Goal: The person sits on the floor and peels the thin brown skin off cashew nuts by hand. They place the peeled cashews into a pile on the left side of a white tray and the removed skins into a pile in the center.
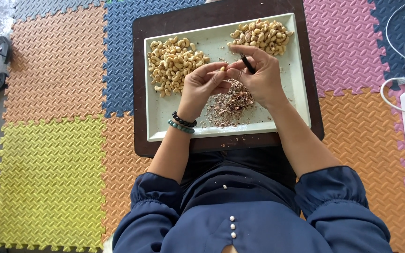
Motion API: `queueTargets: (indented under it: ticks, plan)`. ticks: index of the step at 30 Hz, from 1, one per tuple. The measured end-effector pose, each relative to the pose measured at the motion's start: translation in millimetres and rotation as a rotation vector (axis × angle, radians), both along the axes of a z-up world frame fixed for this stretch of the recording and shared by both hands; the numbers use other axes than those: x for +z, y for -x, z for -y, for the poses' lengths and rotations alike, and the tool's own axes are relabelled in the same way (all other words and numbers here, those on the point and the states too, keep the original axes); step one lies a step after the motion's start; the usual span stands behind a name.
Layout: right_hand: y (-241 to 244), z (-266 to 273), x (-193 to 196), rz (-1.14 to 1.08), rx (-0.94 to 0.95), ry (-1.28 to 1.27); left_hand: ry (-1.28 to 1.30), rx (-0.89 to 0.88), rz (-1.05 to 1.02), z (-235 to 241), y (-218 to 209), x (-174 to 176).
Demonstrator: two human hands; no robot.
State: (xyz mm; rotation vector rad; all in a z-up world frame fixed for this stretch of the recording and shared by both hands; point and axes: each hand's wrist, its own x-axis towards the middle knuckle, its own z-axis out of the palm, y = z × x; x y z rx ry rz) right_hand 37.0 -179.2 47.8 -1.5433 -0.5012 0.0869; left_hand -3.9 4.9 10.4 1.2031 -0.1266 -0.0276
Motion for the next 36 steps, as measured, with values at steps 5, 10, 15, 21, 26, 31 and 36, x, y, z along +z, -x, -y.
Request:
queueTargets:
  ticks: [5,10,15,21,26,31,36]
  plan:
    - [2,0,-8,0.027,-0.037,0.047,0.081,0.014,-0.109,-1,-1,1]
    - [3,2,-12,0.182,-0.05,0.063,0.092,0.017,-0.122,-1,-1,1]
    - [8,1,-6,0.281,-0.188,0.253,0.077,0.081,-0.17,-1,-2,6]
    - [0,-4,-26,0.387,-0.082,0.52,-0.281,0.205,0.028,0,-18,-50]
    - [-14,-1,-60,0.404,-0.09,0.799,-0.723,0.263,0.178,-1,-20,-62]
    - [-9,-3,-43,0.39,-0.199,0.753,-0.495,0.275,0.154,1,-18,-54]
    - [-5,1,-29,0.348,-0.2,0.329,0.079,0.218,0.074,1,-14,-31]
